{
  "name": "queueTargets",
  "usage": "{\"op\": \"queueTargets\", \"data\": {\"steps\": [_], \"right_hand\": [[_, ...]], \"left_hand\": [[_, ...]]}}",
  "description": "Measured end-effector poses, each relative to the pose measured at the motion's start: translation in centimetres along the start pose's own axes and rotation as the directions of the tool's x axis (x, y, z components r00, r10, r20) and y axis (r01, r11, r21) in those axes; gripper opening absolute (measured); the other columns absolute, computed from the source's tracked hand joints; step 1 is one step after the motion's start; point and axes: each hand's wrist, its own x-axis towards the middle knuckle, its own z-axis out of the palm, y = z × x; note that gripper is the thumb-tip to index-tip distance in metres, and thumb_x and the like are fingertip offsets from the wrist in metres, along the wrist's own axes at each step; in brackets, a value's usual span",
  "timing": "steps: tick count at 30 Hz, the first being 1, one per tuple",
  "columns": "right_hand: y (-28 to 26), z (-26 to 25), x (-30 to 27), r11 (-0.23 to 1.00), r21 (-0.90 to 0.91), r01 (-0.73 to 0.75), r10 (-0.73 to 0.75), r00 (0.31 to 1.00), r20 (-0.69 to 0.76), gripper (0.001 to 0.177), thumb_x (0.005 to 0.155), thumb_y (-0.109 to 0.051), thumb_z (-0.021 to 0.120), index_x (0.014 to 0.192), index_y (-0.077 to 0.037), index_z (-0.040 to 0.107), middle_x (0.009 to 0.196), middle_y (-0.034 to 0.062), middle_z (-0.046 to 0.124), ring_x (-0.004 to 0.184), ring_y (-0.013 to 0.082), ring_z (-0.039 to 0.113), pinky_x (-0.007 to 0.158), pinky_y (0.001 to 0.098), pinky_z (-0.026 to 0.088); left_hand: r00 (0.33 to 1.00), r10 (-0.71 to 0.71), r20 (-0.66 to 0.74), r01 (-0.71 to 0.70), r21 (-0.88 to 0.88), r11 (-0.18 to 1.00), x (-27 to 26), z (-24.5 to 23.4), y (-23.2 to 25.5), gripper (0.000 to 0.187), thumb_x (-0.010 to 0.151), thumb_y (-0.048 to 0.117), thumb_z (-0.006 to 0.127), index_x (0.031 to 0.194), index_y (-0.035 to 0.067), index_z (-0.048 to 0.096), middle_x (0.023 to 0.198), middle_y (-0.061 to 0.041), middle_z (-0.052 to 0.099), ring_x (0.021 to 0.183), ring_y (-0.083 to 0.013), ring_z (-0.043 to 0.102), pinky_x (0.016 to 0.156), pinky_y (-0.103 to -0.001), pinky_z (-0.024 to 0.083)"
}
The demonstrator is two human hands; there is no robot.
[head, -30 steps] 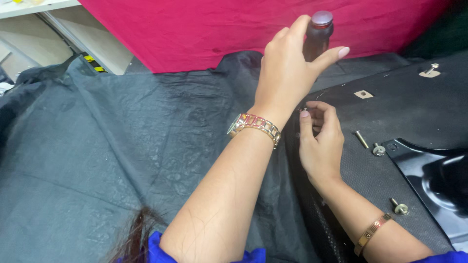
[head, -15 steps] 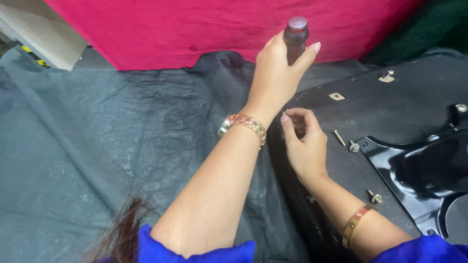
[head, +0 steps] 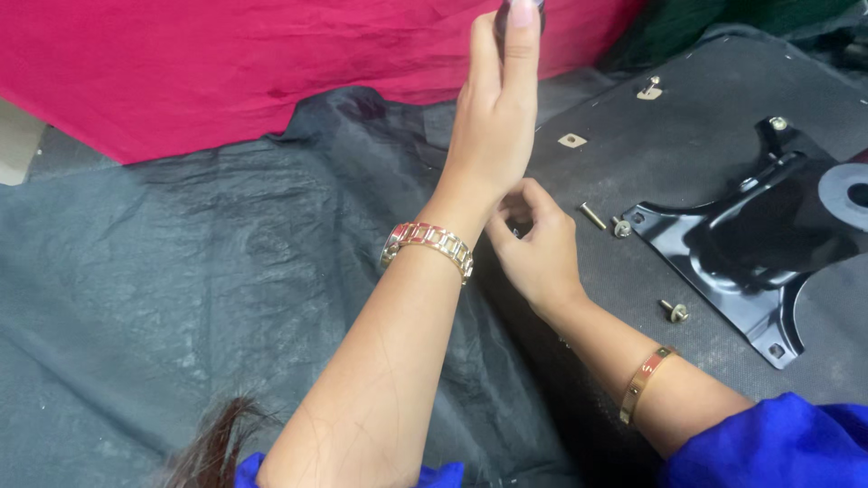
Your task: The person uses a screwdriver to unscrew screws from the underside of an office chair seat, removing the seat mounting plate hardware one screw at a time and setting the loose screws on the seat. The clip ends while the person is still unscrewing the remaining screws.
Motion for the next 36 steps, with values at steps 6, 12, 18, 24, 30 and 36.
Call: {"op": "queueTargets", "data": {"steps": [6,12,18,24,30,36], "right_hand": [[-0.2,0.1,-0.1,0.997,0.046,0.068,-0.069,0.998,0.015,0.020,0.090,-0.014,0.075,0.104,-0.001,0.067,0.090,0.0035,0.074,0.082,0.0093,0.068,0.076,0.0257,0.053],[-0.2,-0.1,0.0,0.993,0.097,0.072,-0.076,0.996,0.040,0.018,0.091,-0.011,0.074,0.104,0.000,0.069,0.091,0.0043,0.075,0.082,0.0094,0.069,0.079,0.0260,0.054],[-0.1,0.0,0.1,0.992,0.087,0.095,-0.099,0.995,0.035,0.017,0.090,-0.010,0.074,0.102,0.000,0.069,0.091,0.0033,0.076,0.083,0.0082,0.070,0.079,0.0254,0.055],[0.3,-0.1,0.0,0.991,0.074,0.112,-0.116,0.992,0.047,0.015,0.089,-0.008,0.071,0.103,-0.001,0.069,0.088,0.0034,0.074,0.081,0.0094,0.067,0.075,0.0269,0.053],[-0.6,-0.5,0.3,0.993,0.013,0.117,-0.117,0.991,0.056,0.016,0.084,-0.008,0.073,0.097,0.000,0.068,0.088,0.0054,0.069,0.078,0.0126,0.067,0.072,0.0278,0.053],[0.4,-0.6,-0.1,0.987,0.078,0.140,-0.146,0.986,0.077,0.019,0.080,0.002,0.062,0.097,-0.001,0.070,0.095,0.0050,0.069,0.083,0.0134,0.067,0.075,0.0272,0.053]], "left_hand": [[0.972,0.235,0.020,-0.232,-0.107,0.967,0.0,-0.3,0.4,0.060,0.099,0.063,0.062,0.110,0.004,0.060,0.088,0.001,0.069,0.083,-0.0104,0.066,0.079,-0.029,0.054],[0.990,0.140,-0.032,-0.136,0.100,0.986,1.6,-0.4,0.3,0.046,0.087,0.044,0.076,0.097,0.001,0.063,0.079,0.000,0.072,0.072,-0.0076,0.067,0.069,-0.027,0.057],[0.986,0.161,-0.033,-0.161,0.010,0.987,2.8,0.5,-2.4,0.044,0.098,0.042,0.060,0.091,-0.002,0.058,0.071,-0.001,0.061,0.067,-0.0117,0.055,0.064,-0.035,0.053],[0.974,0.226,-0.013,-0.225,0.084,0.971,3.1,1.3,-4.5,0.041,0.097,0.033,0.053,0.082,-0.005,0.052,0.064,-0.008,0.051,0.062,-0.0177,0.048,0.061,-0.040,0.045],[0.990,0.143,0.001,-0.143,-0.028,0.989,2.6,1.3,-2.6,0.040,0.102,0.031,0.050,0.079,0.000,0.056,0.065,-0.002,0.059,0.061,-0.0117,0.058,0.060,-0.035,0.051],[0.984,0.137,-0.118,-0.120,0.138,0.983,1.7,-1.0,0.9,0.034,0.100,0.020,0.065,0.080,-0.008,0.059,0.070,-0.011,0.063,0.060,-0.0113,0.052,0.059,-0.033,0.046]]}}
